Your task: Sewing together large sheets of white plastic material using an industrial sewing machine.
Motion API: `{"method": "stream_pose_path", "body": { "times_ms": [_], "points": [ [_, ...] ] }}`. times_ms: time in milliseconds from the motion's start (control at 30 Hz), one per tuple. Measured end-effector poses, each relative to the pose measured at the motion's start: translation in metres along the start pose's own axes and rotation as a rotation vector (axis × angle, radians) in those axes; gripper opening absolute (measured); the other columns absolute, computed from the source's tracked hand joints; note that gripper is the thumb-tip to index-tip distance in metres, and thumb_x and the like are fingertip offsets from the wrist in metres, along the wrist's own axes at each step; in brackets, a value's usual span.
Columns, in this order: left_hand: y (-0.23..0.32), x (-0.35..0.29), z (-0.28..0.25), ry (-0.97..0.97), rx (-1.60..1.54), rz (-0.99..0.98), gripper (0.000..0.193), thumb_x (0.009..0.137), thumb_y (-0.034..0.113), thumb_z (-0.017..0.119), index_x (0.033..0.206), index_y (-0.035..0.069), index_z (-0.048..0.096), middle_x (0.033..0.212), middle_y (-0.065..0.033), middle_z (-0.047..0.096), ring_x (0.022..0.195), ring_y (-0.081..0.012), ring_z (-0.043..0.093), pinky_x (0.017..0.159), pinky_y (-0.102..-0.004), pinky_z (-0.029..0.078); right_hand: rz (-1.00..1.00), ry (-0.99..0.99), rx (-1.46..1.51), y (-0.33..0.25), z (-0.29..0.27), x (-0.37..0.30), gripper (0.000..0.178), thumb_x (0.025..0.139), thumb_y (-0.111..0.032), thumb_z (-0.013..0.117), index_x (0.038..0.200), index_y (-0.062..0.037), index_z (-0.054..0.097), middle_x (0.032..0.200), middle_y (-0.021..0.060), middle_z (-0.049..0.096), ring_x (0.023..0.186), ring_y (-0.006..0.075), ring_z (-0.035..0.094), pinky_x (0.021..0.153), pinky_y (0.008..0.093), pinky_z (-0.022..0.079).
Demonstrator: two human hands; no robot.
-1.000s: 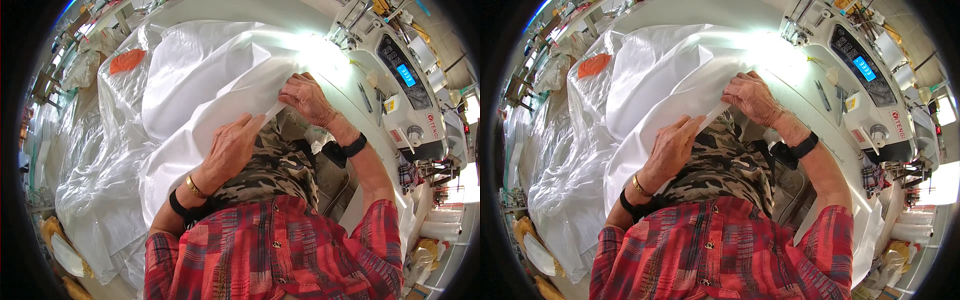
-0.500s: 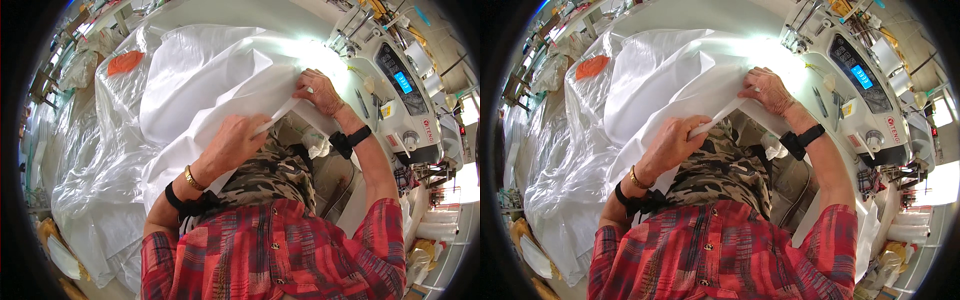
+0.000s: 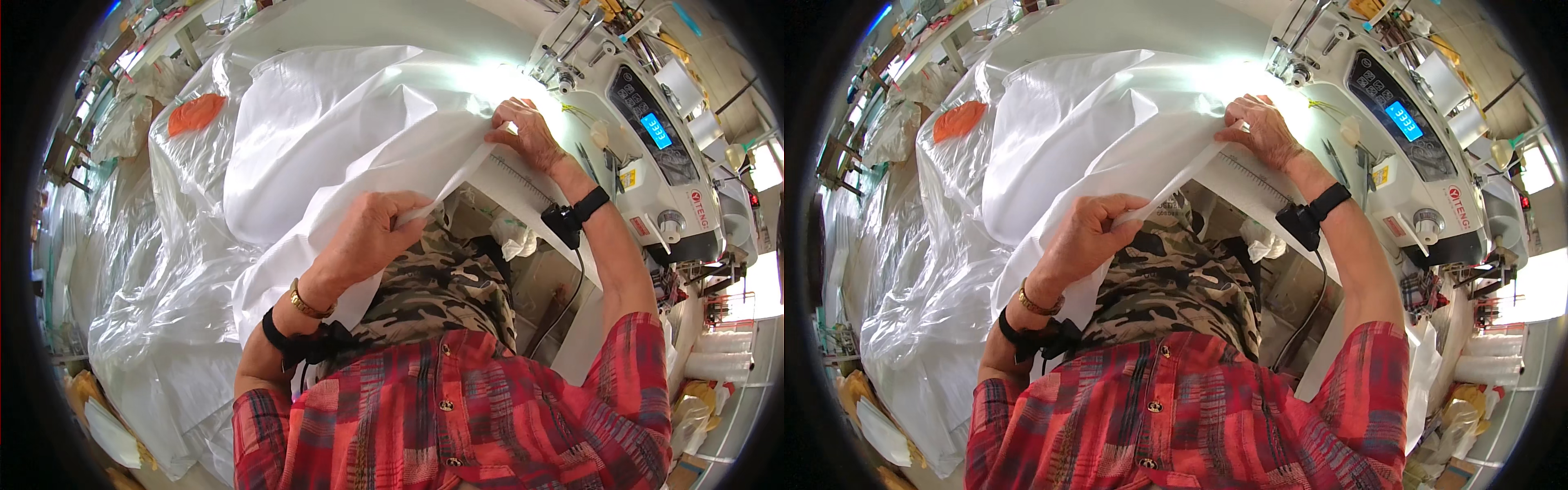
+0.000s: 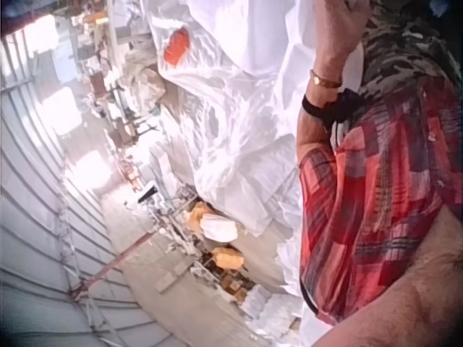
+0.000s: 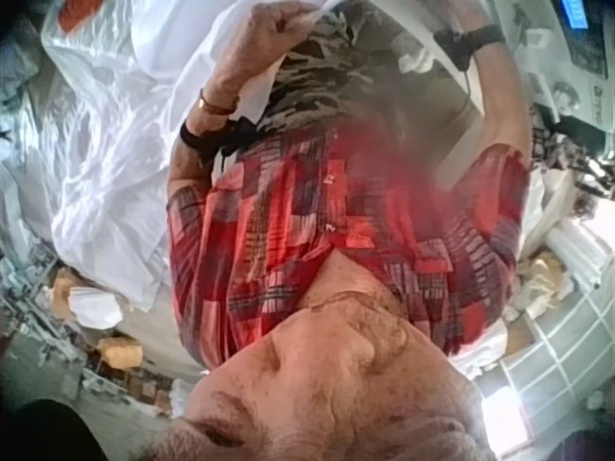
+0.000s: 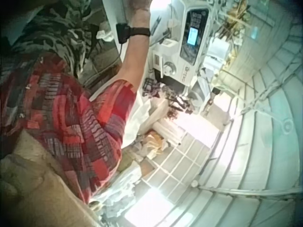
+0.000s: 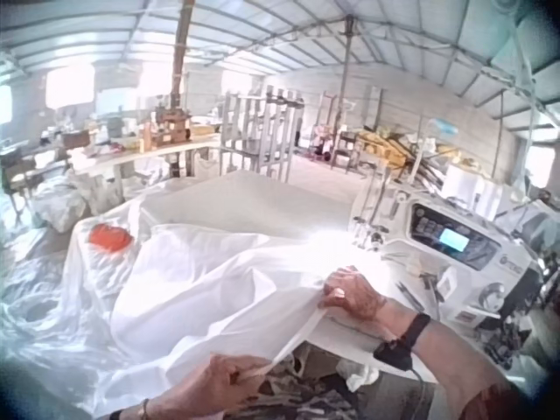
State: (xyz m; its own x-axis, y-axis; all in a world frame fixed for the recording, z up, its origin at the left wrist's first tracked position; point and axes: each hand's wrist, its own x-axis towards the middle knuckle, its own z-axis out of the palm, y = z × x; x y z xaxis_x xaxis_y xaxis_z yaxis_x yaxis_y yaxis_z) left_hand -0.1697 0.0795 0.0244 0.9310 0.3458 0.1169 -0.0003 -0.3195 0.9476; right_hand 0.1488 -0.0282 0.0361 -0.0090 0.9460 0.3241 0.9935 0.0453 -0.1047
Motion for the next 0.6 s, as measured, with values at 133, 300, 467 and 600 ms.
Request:
{"method": "stream_pose_path", "body": {
  "times_ms": [133, 300, 467, 600],
  "points": [
    [0.023, 0.004, -0.008, -0.026, 0.086, 0.007, 0.026, 0.088, 0.008, 0.061, 0.112, 0.0, 0.067, 0.059, 0.001, 0.046, 0.055, -0.0044, 0.037, 0.05, -0.0248, 0.033, 0.061, -0.018, -0.017, 0.006, -0.004, -0.002, 0.043, 0.086, -0.052, 0.06, 0.082, -0.0093, 0.057, 0.081, 0.0039, 0.059, 0.087, 0.0225, 0.056, 0.09, 0.0398, 0.038],
    [0.007, -0.005, 0.001, -0.003, 0.206, 0.047, 0.027, 0.087, 0.008, 0.062, 0.112, 0.001, 0.067, 0.058, -0.0034, 0.041, 0.052, -0.0071, 0.037, 0.049, -0.0264, 0.033, 0.083, -0.018, -0.059, 0.013, -0.002, -0.001, 0.04, 0.088, -0.05, 0.059, 0.086, -0.01, 0.057, 0.086, 0.0031, 0.059, 0.093, 0.0218, 0.055, 0.093, 0.0408, 0.037],
    [-0.004, -0.008, 0.012, 0.014, 0.244, 0.165, 0.026, 0.085, 0.005, 0.063, 0.11, 0.001, 0.068, 0.065, -0.0146, 0.052, 0.049, -0.0183, 0.043, 0.05, -0.0308, 0.037, 0.101, 0.0, -0.06, 0.016, -0.001, -0.001, 0.023, 0.09, -0.029, 0.064, 0.094, -0.0089, 0.055, 0.089, 0.0057, 0.059, 0.093, 0.026, 0.056, 0.085, 0.0391, 0.041],
    [-0.009, -0.006, 0.021, -0.026, 0.282, 0.259, 0.025, 0.084, 0.003, 0.062, 0.108, 0.001, 0.068, 0.071, -0.0173, 0.058, 0.053, -0.0272, 0.053, 0.054, -0.0337, 0.043, 0.154, 0.042, -0.057, 0.023, 0.006, -0.001, 0.021, 0.089, -0.026, 0.064, 0.095, -0.0083, 0.055, 0.092, 0.0083, 0.059, 0.094, 0.0282, 0.056, 0.085, 0.0401, 0.043]
  ]
}}
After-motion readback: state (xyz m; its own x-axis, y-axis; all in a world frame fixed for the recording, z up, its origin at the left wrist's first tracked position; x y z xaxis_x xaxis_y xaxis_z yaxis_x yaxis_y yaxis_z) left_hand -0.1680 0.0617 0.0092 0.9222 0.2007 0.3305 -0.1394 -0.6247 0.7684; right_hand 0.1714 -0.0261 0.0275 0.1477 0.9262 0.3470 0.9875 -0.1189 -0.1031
